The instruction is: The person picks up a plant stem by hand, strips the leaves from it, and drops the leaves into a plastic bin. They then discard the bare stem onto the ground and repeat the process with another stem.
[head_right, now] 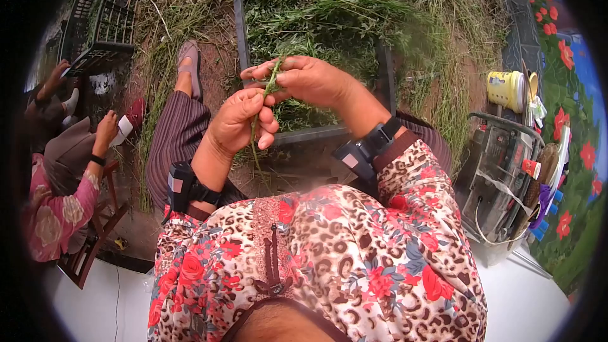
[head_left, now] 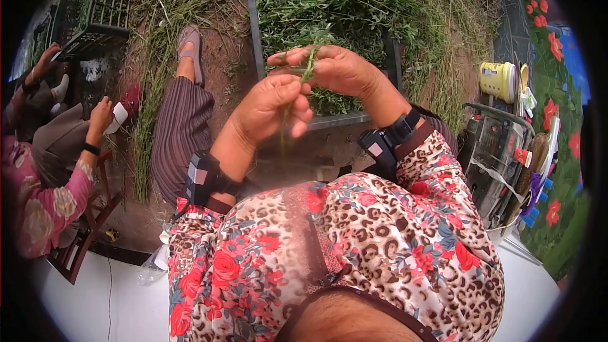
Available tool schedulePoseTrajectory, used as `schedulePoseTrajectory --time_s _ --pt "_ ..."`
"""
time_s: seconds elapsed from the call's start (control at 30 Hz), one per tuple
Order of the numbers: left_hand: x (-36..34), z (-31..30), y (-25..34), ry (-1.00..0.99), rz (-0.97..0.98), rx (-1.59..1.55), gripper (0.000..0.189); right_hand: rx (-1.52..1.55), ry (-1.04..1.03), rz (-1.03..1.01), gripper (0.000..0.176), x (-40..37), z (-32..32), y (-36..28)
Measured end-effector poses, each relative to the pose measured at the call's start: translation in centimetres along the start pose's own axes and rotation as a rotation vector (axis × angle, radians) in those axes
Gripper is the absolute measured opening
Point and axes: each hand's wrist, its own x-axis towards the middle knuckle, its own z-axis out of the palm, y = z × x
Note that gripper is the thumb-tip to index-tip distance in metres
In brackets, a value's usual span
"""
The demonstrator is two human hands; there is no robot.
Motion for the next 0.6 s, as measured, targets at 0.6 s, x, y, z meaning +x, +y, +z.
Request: schedulePoseTrajectory --time_s 0.6 --pt "0.6 0.0 0.6 0.221 0.032 0.168 0.019 -1.032 0.436 0.021 0.016 0.2 -0.1 -1.7"
